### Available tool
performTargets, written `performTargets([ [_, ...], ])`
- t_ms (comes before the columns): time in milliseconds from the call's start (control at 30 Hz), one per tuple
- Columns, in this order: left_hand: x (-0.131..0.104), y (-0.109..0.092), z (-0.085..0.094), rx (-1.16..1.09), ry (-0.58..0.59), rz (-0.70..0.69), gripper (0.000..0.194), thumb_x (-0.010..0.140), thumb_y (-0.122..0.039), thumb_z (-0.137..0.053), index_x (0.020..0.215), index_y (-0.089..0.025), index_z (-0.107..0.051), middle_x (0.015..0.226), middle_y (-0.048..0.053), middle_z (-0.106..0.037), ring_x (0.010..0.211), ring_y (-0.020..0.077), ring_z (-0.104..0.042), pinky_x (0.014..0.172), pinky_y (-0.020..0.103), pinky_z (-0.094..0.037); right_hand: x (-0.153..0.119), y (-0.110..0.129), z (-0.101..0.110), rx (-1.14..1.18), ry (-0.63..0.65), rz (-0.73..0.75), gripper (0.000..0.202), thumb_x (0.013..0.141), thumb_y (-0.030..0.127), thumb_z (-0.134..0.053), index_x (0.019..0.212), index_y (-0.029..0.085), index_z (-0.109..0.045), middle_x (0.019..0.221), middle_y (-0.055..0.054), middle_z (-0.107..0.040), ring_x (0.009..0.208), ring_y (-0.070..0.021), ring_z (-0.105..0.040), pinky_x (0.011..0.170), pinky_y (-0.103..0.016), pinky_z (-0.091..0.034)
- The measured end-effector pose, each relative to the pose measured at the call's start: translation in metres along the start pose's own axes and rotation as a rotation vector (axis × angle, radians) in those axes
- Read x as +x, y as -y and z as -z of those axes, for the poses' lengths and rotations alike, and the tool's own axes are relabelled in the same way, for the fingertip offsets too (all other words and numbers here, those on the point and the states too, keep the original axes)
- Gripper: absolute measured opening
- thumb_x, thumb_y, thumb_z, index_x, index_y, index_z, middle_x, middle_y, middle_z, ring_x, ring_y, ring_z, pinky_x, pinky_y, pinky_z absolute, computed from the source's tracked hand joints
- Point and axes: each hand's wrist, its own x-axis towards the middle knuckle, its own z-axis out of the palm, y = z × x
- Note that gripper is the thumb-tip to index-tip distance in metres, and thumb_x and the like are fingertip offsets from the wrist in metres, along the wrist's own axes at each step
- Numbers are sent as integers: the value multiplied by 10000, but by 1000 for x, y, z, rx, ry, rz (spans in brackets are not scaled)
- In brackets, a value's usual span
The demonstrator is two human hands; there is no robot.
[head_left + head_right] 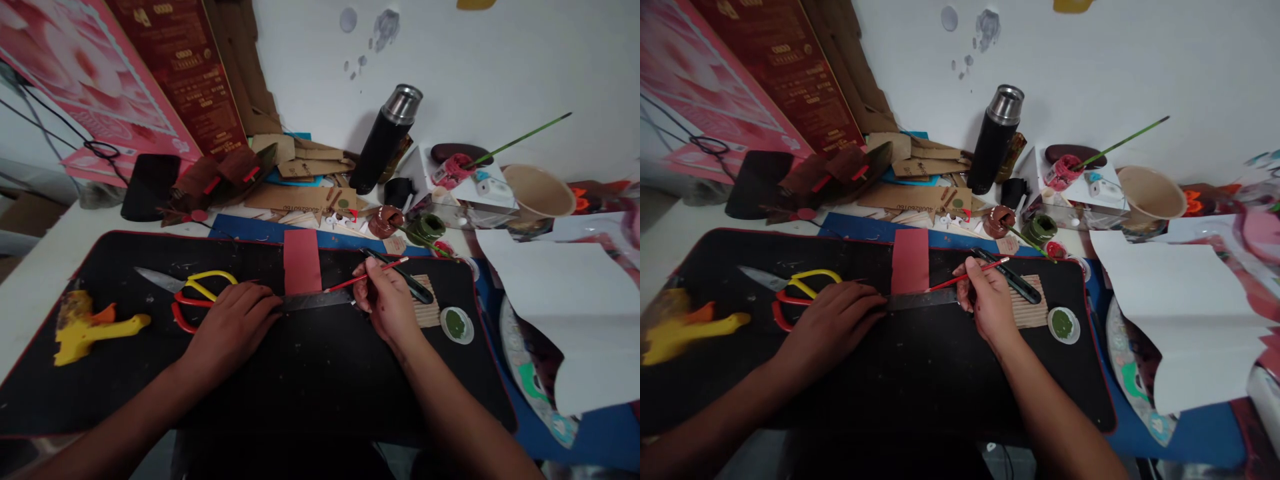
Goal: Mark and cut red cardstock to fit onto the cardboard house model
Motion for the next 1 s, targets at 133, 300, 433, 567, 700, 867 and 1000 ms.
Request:
performTargets([
  [133,-1,0,-1,16,-6,-10,182,1079,-258,-598,1107,-174,-757,1103,109,-775,1038,300,-704,921,462,-554,0,0,0,0,-4,-9,482,816,624,-887,782,173,-723,497,53,-544,367,-71,-422,354,-183,-268],
  [300,-2,1,-4,22,0,-11,189,1081,-260,-597,1131,-168,-755,1113,112,-776,1040,298,-707,936,478,-572,-1,-2,0,-3,-11,-21,462,821,601,-887,781,170,-725,493,49,-539,368,-78,-421,354,-192,-261],
  [433,-3,1,-6,38,0,-6,198,1077,-247,-603,1183,-167,-750,1119,114,-773,1053,299,-705,960,481,-579,-1,-3,1,-15,-8,-12,471,827,613,-877,784,168,-727,495,46,-538,374,-80,-422,354,-194,-256],
  [567,-3,1,-6,40,-4,-26,206,1071,-232,-608,1191,-147,-752,1121,121,-765,1057,304,-691,968,490,-586,-1,-4,0,-22,-3,-18,488,825,632,-874,787,167,-732,494,47,-538,378,-78,-429,356,-186,-265],
  [700,-5,2,-6,39,-6,-42,211,1071,-216,-604,1201,-146,-755,1128,120,-764,1064,303,-686,978,492,-587,-1,-3,-1,-28,-6,-22,507,812,648,-878,785,164,-734,500,43,-543,390,-81,-438,358,-184,-277],
  [867,-6,2,-8,33,-18,-24,219,1089,-249,-583,1200,-184,-760,1136,102,-771,1059,282,-699,966,464,-595,-1,-2,-1,-48,0,-9,519,823,664,-863,792,162,-733,492,42,-543,380,-82,-436,356,-189,-273],
  [1000,-6,1,-7,13,-23,-2,218,1096,-273,-577,1172,-198,-767,1122,95,-776,1071,272,-711,986,462,-595,-1,-3,-1,-50,-7,-7,509,823,661,-867,789,171,-730,493,47,-541,378,-82,-431,353,-192,-273],
])
